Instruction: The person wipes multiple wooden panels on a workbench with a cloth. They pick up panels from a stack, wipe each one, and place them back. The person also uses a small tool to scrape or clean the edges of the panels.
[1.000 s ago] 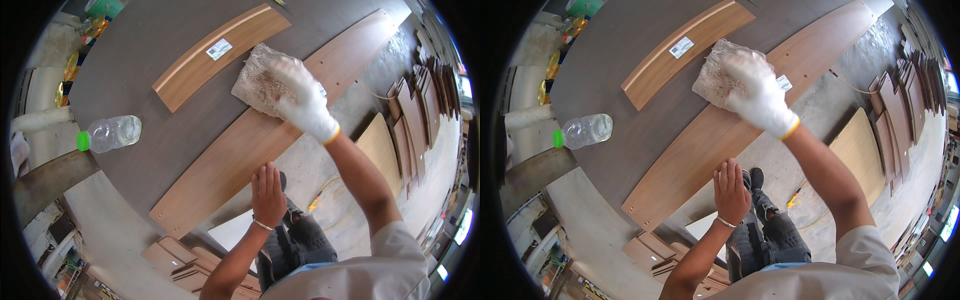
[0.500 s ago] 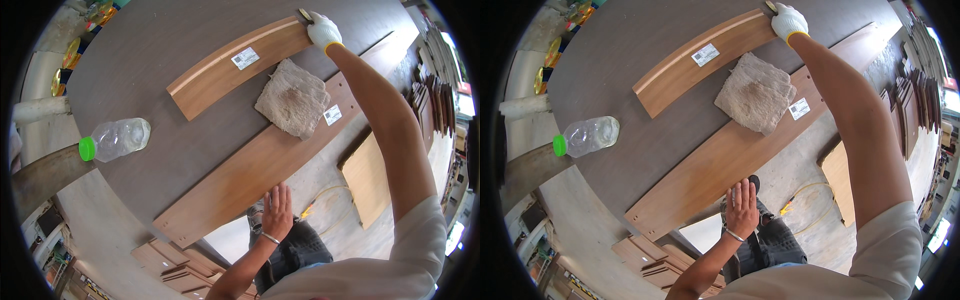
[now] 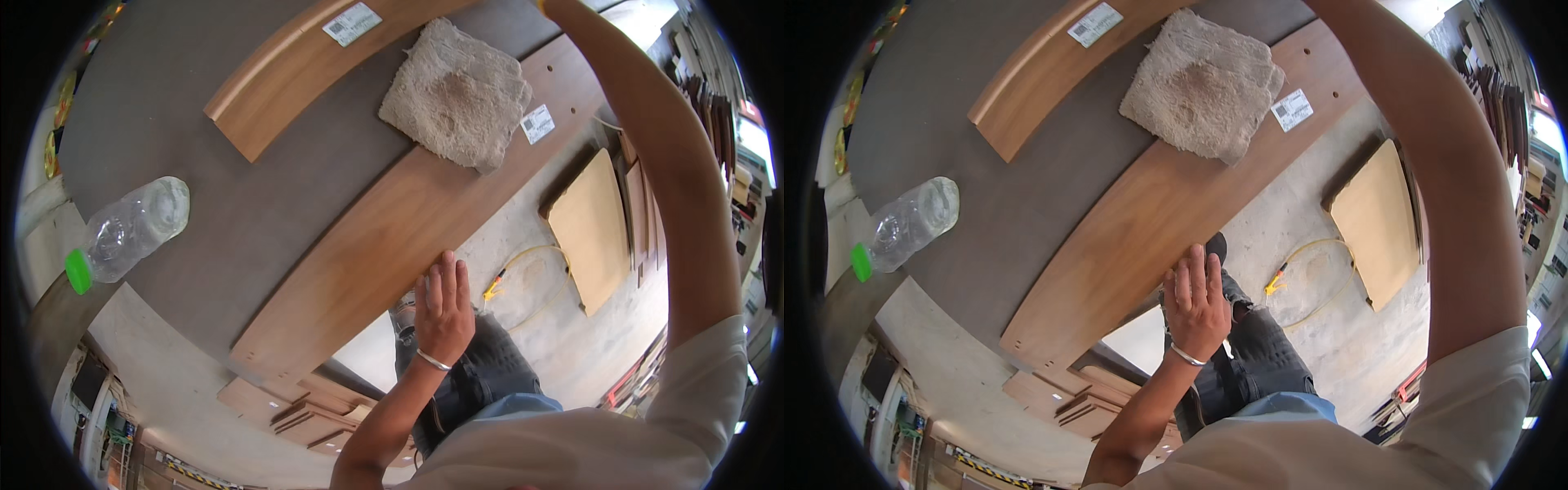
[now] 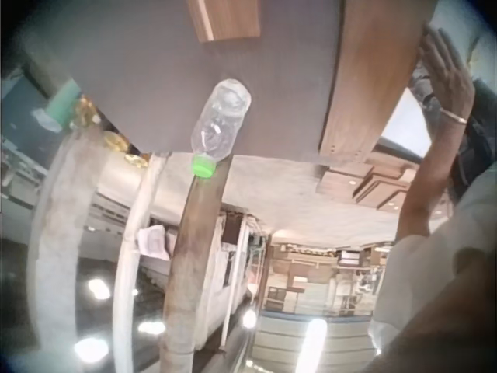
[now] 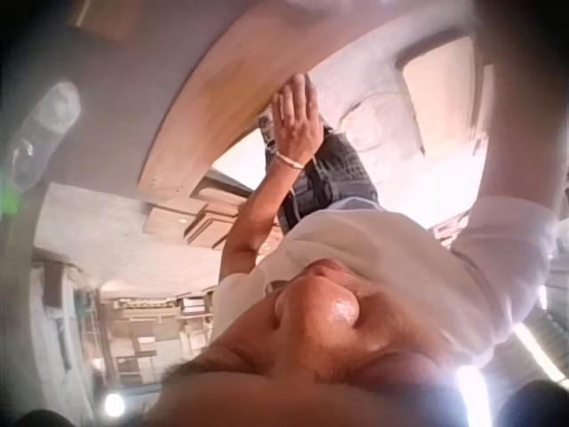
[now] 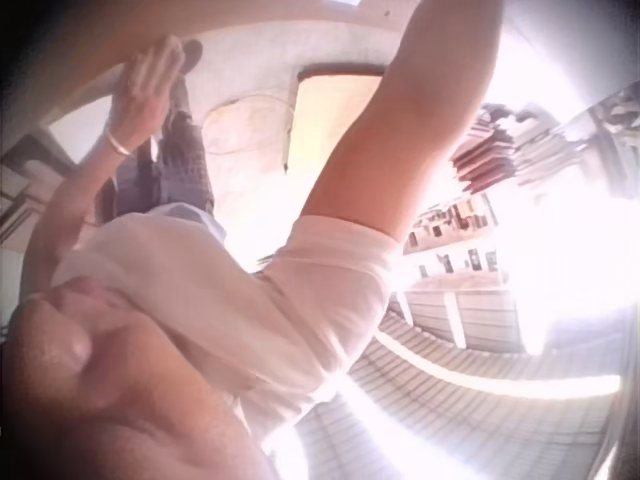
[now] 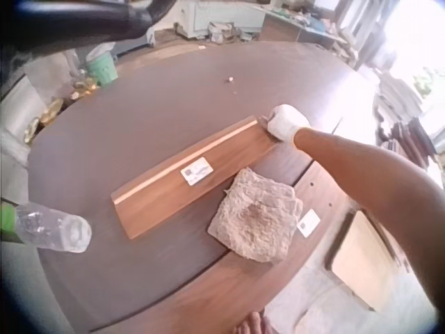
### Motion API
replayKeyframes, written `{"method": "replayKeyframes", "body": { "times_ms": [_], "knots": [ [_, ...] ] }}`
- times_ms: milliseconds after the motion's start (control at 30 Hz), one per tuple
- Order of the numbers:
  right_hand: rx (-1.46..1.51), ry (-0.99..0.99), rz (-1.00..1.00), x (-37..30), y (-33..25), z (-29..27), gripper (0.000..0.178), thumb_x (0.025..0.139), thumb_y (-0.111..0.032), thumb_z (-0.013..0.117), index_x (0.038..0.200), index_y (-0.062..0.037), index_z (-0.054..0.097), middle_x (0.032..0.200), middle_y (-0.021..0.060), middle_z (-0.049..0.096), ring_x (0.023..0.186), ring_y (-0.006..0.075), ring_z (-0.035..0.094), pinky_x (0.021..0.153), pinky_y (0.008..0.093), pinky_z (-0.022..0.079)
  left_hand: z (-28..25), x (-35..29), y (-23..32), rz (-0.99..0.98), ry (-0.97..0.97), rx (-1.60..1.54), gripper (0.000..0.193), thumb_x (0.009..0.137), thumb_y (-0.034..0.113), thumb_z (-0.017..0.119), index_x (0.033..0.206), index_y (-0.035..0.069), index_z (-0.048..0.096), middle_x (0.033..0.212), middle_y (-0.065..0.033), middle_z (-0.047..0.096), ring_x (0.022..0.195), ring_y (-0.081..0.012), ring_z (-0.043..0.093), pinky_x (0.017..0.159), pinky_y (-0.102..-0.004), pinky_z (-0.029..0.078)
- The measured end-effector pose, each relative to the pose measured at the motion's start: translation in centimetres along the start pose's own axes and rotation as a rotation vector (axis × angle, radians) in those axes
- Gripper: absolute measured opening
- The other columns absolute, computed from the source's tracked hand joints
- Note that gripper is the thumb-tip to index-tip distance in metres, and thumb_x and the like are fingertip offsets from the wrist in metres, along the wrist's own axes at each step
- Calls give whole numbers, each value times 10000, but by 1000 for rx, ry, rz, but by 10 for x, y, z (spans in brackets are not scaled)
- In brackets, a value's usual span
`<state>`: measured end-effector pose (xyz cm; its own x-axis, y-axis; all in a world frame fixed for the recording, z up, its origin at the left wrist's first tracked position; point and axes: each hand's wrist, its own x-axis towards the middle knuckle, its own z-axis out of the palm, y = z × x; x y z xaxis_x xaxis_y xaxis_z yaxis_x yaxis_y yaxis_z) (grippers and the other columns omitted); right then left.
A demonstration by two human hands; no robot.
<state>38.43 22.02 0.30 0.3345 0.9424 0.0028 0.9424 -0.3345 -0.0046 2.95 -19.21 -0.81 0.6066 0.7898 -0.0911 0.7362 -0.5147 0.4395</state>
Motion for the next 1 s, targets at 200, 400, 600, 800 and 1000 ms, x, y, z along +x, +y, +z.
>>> {"method": "replayKeyframes", "body": {
  "times_ms": [200, 400, 600, 800, 1000],
  "knots": [
    [746, -122, -5, -117, 84, -35, 356, 922, -276, 656, 1222, -93, 710, 1170, 157, 747, 1064, 325, 740, 882, 444, 589, 6, -9, -6, -19, 20, -15, 565, 910, 153, 606, 1457, 19, 555, 1623, -218, 421, 1463, -417, 395, 1215, -589, 327],
    [1578, -505, 217, -343, 67, -48, 246, 949, -55, 545, 1156, 27, 647, 1205, 179, 721, 1159, 296, 716, 831, 379, 595, -9, -2, 0, -27, -26, -149, 566, 862, 106, 623, 1416, 3, 568, 1624, -264, 397, 1453, -454, 389, 1214, -612, 314],
    [1995, -559, 696, -418, 48, -21, 166, 964, -99, 662, 1080, 8, 610, 1072, 228, 711, 994, 329, 729, 791, 435, 622, -42, -1, -37, 69, 3, -414, 467, 859, 70, 622, 1316, -22, 632, 1282, -186, 650, 1222, -397, 579, 1151, -565, 389],
    [1489, -508, 488, -390, 41, -25, 311, 980, 95, 548, 1272, 4, 607, 892, 91, 655, 630, 114, 602, 543, 244, 486, -99, 31, -151, -146, 226, 136, 413, 1002, 80, 542, 1399, -24, 583, 1432, -193, 607, 1353, -406, 515, 1166, -516, 352],
    [1063, -516, 554, -358, 49, -22, 212, 1040, -118, 594, 1195, -11, 691, 707, 10, 608, 573, 58, 494, 505, 251, 394, -95, 16, -234, -150, 254, 217, 454, 988, 115, 503, 1419, -23, 542, 1555, -186, 489, 1397, -424, 440, 1176, -531, 335]
  ]
}}
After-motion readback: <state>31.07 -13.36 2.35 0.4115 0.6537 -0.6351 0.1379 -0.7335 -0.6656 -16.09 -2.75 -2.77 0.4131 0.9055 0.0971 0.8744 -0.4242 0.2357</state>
